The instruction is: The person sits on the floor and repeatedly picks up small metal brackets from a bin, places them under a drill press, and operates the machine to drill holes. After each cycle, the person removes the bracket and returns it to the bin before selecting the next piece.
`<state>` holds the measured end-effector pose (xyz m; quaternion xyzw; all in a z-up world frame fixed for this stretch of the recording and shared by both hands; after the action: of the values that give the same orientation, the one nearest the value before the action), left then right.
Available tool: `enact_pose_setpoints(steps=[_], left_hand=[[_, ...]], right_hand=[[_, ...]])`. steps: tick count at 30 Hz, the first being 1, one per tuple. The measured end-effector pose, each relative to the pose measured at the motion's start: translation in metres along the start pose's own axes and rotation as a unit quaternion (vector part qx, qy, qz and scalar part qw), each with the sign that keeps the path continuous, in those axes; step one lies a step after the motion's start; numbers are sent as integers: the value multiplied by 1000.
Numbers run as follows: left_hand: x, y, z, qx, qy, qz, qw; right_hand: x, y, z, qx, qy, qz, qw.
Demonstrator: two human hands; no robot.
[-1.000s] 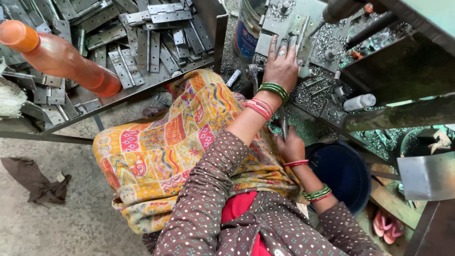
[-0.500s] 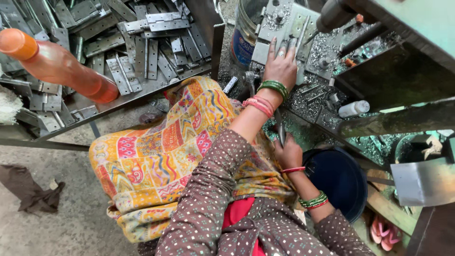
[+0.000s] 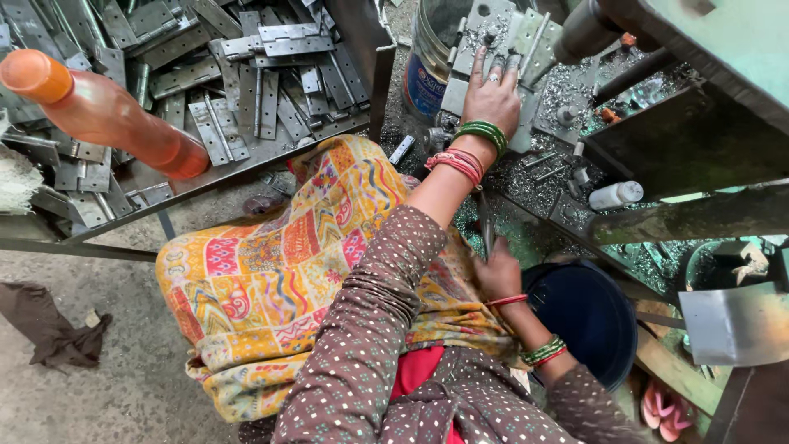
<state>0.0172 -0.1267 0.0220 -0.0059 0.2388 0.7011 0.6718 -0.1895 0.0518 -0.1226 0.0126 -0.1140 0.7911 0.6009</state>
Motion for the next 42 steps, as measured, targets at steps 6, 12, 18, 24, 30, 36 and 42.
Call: enact_pose_setpoints(steps=[6,12,18,24,30,36,42], left_hand=[[27,2,16,61,-1,-21,998],[127,-116,69,166,274,61,945],[217,-362,62,77,356,417,833],[272,-464,2,186,242,635,710],[261,-446,10,320,327,481,748],[242,-342,74,605,342,253,673],[188,-193,119,778,141,149,594]], right_hand=[[-5,28,-40,-20,-83,-3,996],[-13,-12,130,-110,118,106,981],[-6,-53,176,-86,145,107,980],[-7,-53,173,-110,119,91,983],[-7,-48,168,-102,116,82,985],[-11,-49,166,-104,131,100,981],[-16,-48,162,-151,129,88,976]])
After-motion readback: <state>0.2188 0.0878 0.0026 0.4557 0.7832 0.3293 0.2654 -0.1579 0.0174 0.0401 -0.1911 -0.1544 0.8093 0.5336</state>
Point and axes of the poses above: each hand's wrist, its own x-axis away from the middle knuckle, its own z-axis out of the back of the hand, y = z × x, the point moved 9 cm from there along -x, towards the middle knuckle, and after that the axes turned 12 degrees about x, right-handed, at the moved point
